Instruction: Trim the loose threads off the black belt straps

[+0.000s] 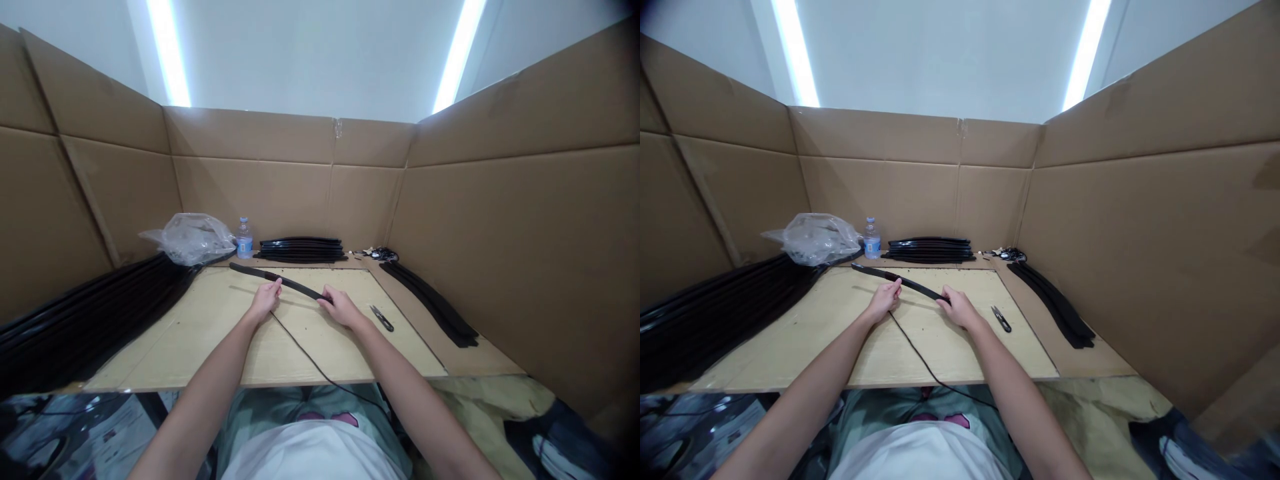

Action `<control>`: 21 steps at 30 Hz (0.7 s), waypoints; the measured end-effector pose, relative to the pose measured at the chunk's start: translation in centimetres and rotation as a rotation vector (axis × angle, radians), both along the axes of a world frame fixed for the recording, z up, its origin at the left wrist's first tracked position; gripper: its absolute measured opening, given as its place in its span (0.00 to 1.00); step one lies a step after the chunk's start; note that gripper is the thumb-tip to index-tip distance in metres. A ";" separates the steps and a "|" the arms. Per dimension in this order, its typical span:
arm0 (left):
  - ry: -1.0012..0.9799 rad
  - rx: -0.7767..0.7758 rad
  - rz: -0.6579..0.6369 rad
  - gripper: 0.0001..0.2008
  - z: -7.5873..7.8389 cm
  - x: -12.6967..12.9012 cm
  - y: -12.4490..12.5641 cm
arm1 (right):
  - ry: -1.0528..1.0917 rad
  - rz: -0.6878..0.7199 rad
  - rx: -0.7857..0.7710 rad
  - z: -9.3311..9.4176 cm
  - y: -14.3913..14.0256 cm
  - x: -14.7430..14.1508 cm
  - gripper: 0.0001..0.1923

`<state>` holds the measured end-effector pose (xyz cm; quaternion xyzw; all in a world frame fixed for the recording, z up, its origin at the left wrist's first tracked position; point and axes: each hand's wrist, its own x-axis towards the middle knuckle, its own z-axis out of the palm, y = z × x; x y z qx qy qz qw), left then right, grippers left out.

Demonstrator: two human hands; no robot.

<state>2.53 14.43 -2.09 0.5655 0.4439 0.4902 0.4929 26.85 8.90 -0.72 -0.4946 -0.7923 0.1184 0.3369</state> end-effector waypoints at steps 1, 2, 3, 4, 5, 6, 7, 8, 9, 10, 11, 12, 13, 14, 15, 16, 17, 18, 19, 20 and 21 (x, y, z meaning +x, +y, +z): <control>-0.008 0.003 0.006 0.22 0.0 0.0 0.0 | 0.008 0.011 -0.005 0.0 -0.1 -0.1 0.09; -0.015 0.007 0.013 0.22 0.0 0.0 0.0 | 0.016 0.018 -0.009 0.0 -0.1 -0.2 0.11; -0.021 0.010 0.018 0.22 0.0 0.0 0.0 | 0.024 0.023 -0.010 0.0 -0.1 -0.2 0.12; -0.024 0.013 0.020 0.22 0.0 0.0 0.0 | 0.031 0.026 -0.010 0.0 -0.1 -0.3 0.13; -0.026 0.015 0.021 0.22 0.0 0.0 0.0 | 0.037 0.028 -0.007 0.0 -0.1 -0.3 0.13; -0.026 0.017 0.021 0.23 0.0 0.0 -0.1 | 0.042 0.029 -0.003 -0.1 -0.1 -0.3 0.13; -0.025 0.019 0.021 0.23 0.0 0.0 -0.1 | 0.047 0.028 0.002 -0.2 0.0 -0.3 0.12; -0.024 0.020 0.021 0.22 0.0 0.0 -0.1 | 0.052 0.023 0.007 -0.3 0.1 -0.3 0.11; -0.021 0.022 0.022 0.22 0.0 0.1 -0.1 | 0.056 0.016 0.013 -0.4 0.2 -0.2 0.10; -0.018 0.023 0.023 0.22 0.0 0.1 -0.1 | 0.059 0.005 0.018 -0.5 0.3 -0.1 0.09; -0.014 0.024 0.025 0.22 0.0 0.1 -0.1 | 0.061 -0.009 0.023 -0.6 0.5 -0.1 0.09; -0.009 0.025 0.028 0.22 0.0 0.1 0.0 | 0.063 -0.025 0.027 -0.8 0.6 0.0 0.10; -0.004 0.027 0.030 0.22 0.0 0.1 0.0 | 0.062 -0.040 0.030 -0.9 0.8 0.1 0.13; 0.001 0.029 0.032 0.22 0.0 0.1 0.0 | 0.059 -0.053 0.032 -1.0 0.9 0.1 0.16; 0.006 0.031 0.034 0.22 0.0 0.0 0.0 | 0.052 -0.063 0.035 -1.1 1.0 0.1 0.18; 0.011 0.033 0.036 0.22 0.0 0.0 0.0 | 0.042 -0.069 0.039 -1.1 1.1 0.1 0.18; 0.016 0.036 0.036 0.23 0.0 0.0 0.0 | 0.029 -0.073 0.042 -1.1 1.1 0.1 0.17; 0.021 0.037 0.036 0.23 0.0 -0.1 0.0 | 0.014 -0.076 0.045 -1.0 1.1 0.1 0.15; 0.025 0.039 0.035 0.23 0.0 -0.1 -0.1 | -0.001 -0.079 0.048 -0.9 1.1 0.1 0.13; 0.030 0.040 0.032 0.23 0.0 -0.1 -0.1 | -0.016 -0.086 0.049 -0.8 1.0 0.1 0.12; 0.034 0.041 0.029 0.23 0.0 -0.1 -0.1 | -0.031 -0.096 0.048 -0.7 1.0 0.1 0.12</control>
